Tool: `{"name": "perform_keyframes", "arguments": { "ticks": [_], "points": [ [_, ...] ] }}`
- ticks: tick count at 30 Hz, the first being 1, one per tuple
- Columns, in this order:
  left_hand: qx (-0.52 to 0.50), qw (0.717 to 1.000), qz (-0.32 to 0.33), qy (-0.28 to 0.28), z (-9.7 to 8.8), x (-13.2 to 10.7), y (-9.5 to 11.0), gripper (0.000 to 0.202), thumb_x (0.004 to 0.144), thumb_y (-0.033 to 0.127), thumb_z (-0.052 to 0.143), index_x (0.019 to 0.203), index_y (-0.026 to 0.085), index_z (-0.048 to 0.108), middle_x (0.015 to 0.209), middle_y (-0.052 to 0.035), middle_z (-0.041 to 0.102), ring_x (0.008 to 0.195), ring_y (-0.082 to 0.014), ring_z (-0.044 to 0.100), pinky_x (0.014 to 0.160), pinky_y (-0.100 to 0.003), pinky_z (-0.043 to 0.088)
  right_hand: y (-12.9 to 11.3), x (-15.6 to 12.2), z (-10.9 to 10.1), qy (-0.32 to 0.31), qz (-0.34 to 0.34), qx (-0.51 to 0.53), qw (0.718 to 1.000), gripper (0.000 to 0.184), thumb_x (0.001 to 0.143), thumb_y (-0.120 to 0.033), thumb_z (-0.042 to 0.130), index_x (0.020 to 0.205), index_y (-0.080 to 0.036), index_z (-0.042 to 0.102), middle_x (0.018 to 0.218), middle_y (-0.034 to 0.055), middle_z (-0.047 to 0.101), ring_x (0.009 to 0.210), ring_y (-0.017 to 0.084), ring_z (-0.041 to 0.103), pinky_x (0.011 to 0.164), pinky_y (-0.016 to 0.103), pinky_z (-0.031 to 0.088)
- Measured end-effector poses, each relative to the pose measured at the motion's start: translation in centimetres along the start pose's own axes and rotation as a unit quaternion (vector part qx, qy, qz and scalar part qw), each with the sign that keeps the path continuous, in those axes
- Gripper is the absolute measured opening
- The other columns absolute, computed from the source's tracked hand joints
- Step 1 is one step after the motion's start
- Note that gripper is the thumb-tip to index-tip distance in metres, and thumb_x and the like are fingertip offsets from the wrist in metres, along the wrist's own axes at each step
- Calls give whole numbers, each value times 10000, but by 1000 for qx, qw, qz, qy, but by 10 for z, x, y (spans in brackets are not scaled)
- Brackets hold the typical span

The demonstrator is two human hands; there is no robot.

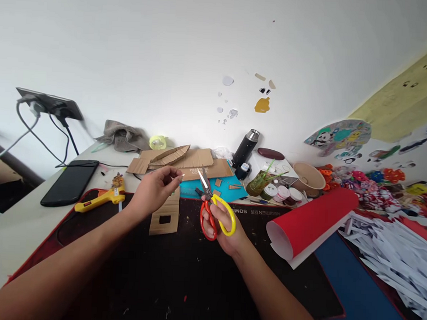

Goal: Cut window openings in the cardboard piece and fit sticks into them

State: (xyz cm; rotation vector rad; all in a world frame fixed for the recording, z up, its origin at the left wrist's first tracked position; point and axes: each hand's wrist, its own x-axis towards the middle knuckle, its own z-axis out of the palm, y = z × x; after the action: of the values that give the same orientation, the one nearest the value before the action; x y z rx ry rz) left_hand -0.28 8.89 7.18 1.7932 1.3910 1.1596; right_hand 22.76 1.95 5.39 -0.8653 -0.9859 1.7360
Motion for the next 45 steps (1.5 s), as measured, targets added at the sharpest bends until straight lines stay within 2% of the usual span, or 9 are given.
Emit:
{"name": "perform_keyframes", "arguments": {
  "ticks": [4, 7, 14, 19, 27, 31, 34, 38, 45],
  "points": [
    [55, 996, 38, 50, 2, 21, 12, 303, 941, 492, 632, 990, 209, 724, 754, -18, 722, 643, -175, 600, 621, -292, 466, 1, 38, 4, 16, -30, -40, 999, 615, 786, -645, 856, 1139, -209, 604, 751, -55, 614, 434, 88, 496, 391, 225, 347],
    [82, 992, 60, 79, 7, 29, 11, 263, 919, 446, 625, 954, 209, 733, 688, 2, 685, 611, -168, 583, 615, -292, 448, 10, 51, 3, 43, -70, -56, 995, 610, 804, -658, 831, 1138, -210, 585, 693, -74, 603, 410, 96, 500, 383, 228, 372],
    [79, 991, 89, 57, 17, 31, 1, 206, 921, 399, 650, 908, 221, 752, 755, -15, 691, 638, -166, 613, 641, -304, 489, 26, 40, -10, -13, -32, -94, 995, 555, 846, -589, 831, 1168, -221, 569, 623, -114, 547, 384, 93, 497, 396, 213, 356],
    [93, 990, 84, 59, 20, 29, -1, 193, 931, 384, 671, 950, 221, 774, 748, -18, 701, 656, -171, 622, 643, -304, 503, 21, 39, -13, 15, -38, -99, 994, 539, 853, -608, 816, 1139, -219, 577, 645, -111, 538, 375, 78, 476, 377, 206, 338],
    [146, 971, 173, 77, 24, 24, 7, 156, 970, 302, 631, 925, 213, 751, 867, -27, 753, 664, -156, 650, 648, -288, 504, 22, 39, -7, 28, -29, -86, 996, 473, 806, -486, 874, 1077, -230, 583, 725, -103, 562, 369, 52, 473, 359, 197, 345],
    [167, 963, 193, 82, 26, 23, 8, 158, 989, 276, 621, 926, 197, 742, 862, -23, 754, 657, -150, 665, 634, -281, 480, 25, 38, -4, 29, -36, -79, 996, 441, 803, -447, 883, 1077, -233, 611, 801, -92, 565, 369, 28, 458, 361, 200, 352],
    [176, 960, 202, 82, 27, 22, 6, 149, 984, 252, 621, 924, 187, 741, 871, -28, 756, 657, -150, 670, 627, -274, 478, 27, 38, -2, 29, -40, -75, 996, 432, 787, -425, 901, 1063, -239, 627, 821, -97, 511, 383, 22, 465, 367, 203, 366],
    [193, 956, 208, 82, 29, 21, 5, 147, 985, 249, 618, 932, 186, 740, 868, -30, 757, 656, -155, 675, 632, -274, 489, 28, 37, 0, 35, -38, -71, 996, 433, 782, -427, 902, 1051, -239, 619, 800, -108, 462, 375, 27, 466, 352, 201, 339],
    [217, 948, 217, 78, 34, 20, 1, 182, 998, 261, 592, 941, 189, 749, 893, -48, 781, 670, -168, 707, 634, -278, 505, 26, 37, 4, 37, -16, -76, 996, 459, 806, -460, 868, 1070, -224, 576, 653, -132, 492, 349, 46, 418, 341, 193, 320]
  ]
}}
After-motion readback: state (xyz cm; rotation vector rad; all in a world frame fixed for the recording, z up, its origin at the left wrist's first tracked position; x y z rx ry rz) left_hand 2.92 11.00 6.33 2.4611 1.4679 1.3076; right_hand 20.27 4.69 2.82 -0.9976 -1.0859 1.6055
